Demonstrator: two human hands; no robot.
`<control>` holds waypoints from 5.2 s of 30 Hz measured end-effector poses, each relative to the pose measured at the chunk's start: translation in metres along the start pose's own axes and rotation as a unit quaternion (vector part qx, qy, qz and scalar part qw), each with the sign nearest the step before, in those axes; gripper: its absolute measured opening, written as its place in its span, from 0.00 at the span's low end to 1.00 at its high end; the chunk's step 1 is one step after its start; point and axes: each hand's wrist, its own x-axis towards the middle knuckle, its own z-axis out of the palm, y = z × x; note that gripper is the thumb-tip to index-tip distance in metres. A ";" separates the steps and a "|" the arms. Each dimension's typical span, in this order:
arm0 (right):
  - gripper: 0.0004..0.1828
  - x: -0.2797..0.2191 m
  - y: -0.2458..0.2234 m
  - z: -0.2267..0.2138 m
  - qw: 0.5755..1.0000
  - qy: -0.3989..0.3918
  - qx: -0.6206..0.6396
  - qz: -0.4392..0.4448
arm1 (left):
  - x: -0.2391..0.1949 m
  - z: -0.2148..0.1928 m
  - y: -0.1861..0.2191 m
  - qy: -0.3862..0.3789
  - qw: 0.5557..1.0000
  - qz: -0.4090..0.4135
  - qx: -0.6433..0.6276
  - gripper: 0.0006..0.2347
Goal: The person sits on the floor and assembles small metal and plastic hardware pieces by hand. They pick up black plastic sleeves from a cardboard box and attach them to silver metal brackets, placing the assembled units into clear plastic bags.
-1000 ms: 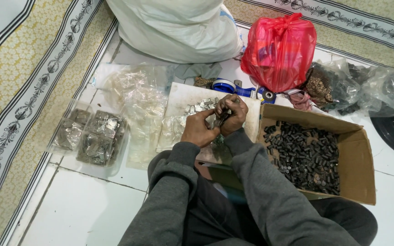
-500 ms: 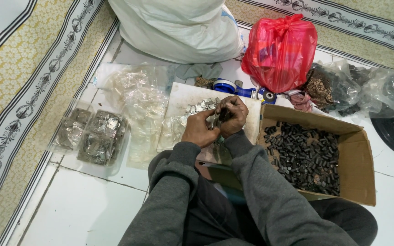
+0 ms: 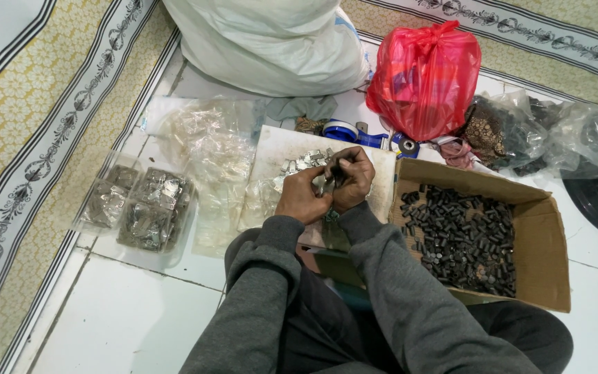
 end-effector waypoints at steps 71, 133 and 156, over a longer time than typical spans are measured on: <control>0.41 0.007 -0.071 -0.079 0.749 -0.169 -0.640 0.040 | -0.008 -0.068 0.108 0.046 0.967 0.113 0.225 0.20; 0.29 0.023 0.022 -0.101 0.879 0.031 -0.471 0.060 | -0.020 -0.031 0.133 -0.012 0.987 0.123 0.106 0.17; 0.24 0.037 -0.023 -0.084 0.888 0.265 0.064 0.370 | -0.018 -0.030 0.124 0.006 0.988 0.136 0.069 0.18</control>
